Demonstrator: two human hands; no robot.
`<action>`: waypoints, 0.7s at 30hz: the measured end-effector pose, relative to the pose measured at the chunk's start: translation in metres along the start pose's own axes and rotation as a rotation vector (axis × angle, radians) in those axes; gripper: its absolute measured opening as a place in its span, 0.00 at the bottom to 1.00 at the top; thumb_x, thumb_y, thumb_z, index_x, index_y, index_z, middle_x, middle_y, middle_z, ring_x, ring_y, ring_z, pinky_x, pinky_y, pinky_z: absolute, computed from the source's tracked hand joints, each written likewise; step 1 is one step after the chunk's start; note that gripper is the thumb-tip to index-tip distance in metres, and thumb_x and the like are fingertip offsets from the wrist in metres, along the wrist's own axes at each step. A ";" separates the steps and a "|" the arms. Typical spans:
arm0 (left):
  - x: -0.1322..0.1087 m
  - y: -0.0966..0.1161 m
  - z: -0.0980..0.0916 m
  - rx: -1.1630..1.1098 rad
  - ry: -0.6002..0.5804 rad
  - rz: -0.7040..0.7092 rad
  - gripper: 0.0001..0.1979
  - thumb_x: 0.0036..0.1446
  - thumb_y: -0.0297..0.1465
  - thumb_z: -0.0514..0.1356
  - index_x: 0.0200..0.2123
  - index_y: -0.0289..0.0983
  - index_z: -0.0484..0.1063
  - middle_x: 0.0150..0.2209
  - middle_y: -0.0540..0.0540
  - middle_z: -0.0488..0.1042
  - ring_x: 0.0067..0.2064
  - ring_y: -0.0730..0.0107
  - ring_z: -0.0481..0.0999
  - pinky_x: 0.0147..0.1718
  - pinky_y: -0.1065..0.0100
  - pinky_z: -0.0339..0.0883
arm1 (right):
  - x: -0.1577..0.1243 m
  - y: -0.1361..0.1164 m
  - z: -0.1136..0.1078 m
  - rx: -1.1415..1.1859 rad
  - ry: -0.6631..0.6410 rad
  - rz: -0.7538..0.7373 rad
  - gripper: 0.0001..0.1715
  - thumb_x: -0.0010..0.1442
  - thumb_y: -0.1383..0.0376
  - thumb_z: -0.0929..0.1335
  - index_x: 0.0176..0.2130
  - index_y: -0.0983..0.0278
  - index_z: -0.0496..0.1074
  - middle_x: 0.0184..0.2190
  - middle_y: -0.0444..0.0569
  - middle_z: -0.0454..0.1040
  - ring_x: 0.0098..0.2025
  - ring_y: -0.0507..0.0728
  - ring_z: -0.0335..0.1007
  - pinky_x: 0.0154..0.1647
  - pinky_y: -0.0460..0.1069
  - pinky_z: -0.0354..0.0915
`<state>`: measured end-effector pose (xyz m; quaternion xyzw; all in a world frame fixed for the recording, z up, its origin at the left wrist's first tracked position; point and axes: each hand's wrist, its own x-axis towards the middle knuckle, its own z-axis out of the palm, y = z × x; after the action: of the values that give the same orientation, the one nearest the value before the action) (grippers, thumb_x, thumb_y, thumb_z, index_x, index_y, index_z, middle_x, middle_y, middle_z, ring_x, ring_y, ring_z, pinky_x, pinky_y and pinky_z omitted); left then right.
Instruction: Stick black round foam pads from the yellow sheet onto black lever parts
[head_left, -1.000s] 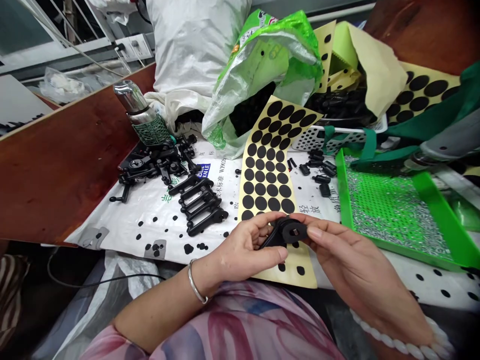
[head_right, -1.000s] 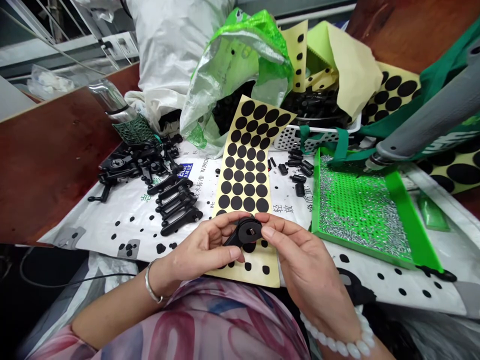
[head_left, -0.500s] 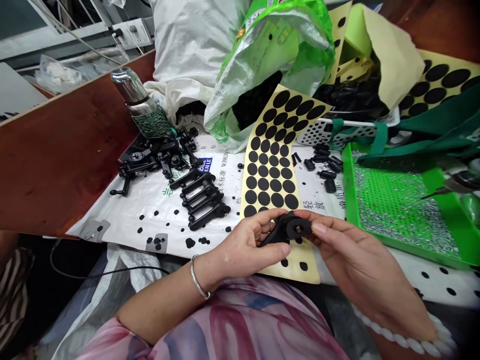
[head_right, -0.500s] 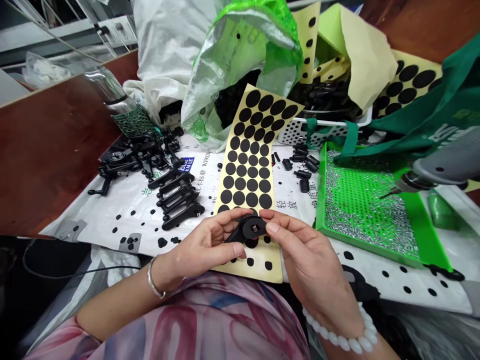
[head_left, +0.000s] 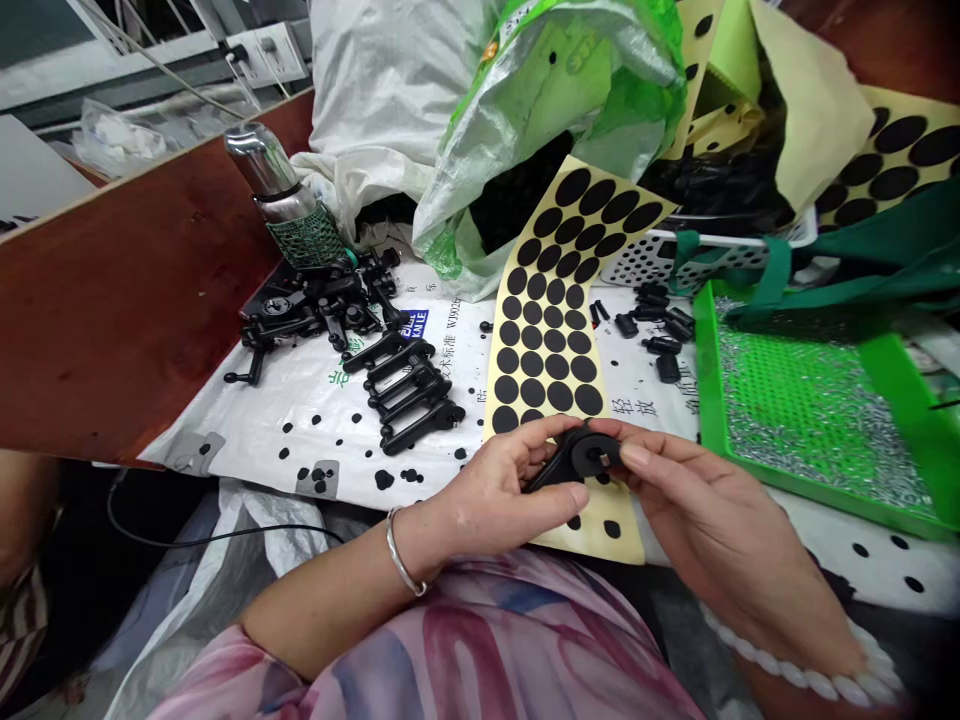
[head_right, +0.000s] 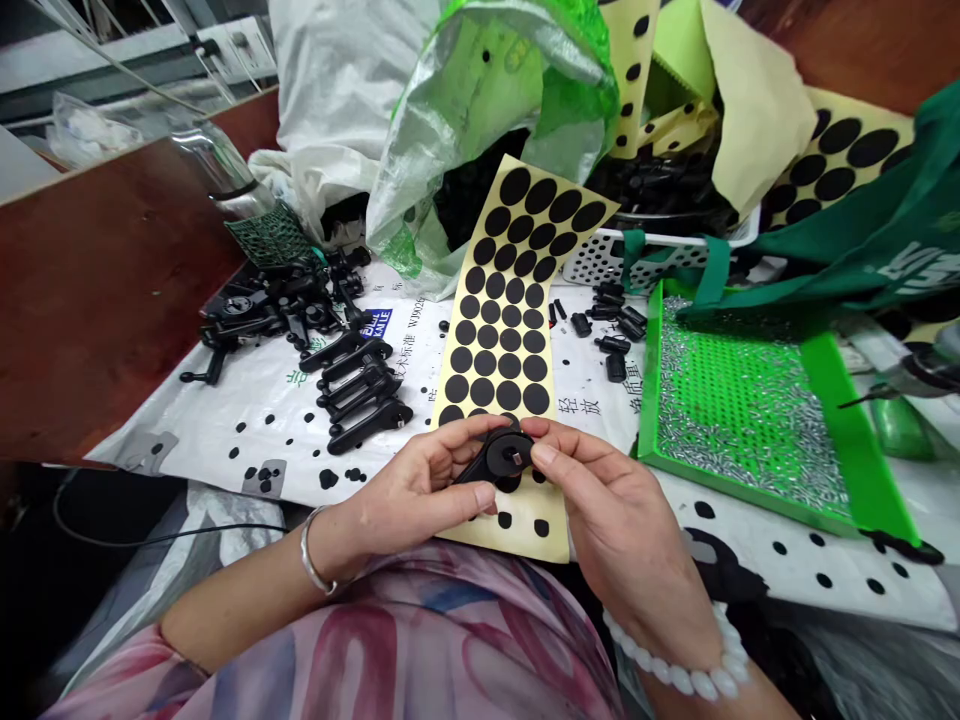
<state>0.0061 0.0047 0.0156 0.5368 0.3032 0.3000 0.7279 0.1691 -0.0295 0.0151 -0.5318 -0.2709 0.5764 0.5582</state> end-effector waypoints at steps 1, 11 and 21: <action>0.000 -0.001 0.000 0.009 0.002 0.006 0.30 0.51 0.27 0.61 0.57 0.30 0.58 0.48 0.36 0.70 0.45 0.63 0.72 0.41 0.66 0.67 | 0.000 0.000 0.000 0.007 -0.001 0.007 0.15 0.40 0.56 0.77 0.23 0.62 0.73 0.44 0.51 0.74 0.50 0.63 0.64 0.59 0.59 0.53; 0.001 -0.006 0.002 0.115 0.049 -0.003 0.30 0.51 0.24 0.58 0.59 0.30 0.57 0.47 0.37 0.70 0.49 0.59 0.70 0.44 0.64 0.66 | -0.001 -0.001 -0.003 0.007 0.015 0.030 0.15 0.39 0.55 0.78 0.27 0.60 0.77 0.36 0.49 0.75 0.43 0.58 0.67 0.47 0.50 0.64; 0.001 -0.003 0.001 0.110 0.028 0.031 0.30 0.51 0.25 0.58 0.58 0.28 0.57 0.45 0.37 0.71 0.51 0.59 0.69 0.46 0.65 0.65 | 0.000 0.003 -0.004 0.005 -0.009 0.031 0.17 0.40 0.56 0.77 0.30 0.61 0.77 0.36 0.50 0.75 0.43 0.58 0.68 0.48 0.50 0.64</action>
<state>0.0081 0.0039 0.0126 0.5765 0.3211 0.3013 0.6883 0.1717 -0.0318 0.0113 -0.5320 -0.2636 0.5879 0.5495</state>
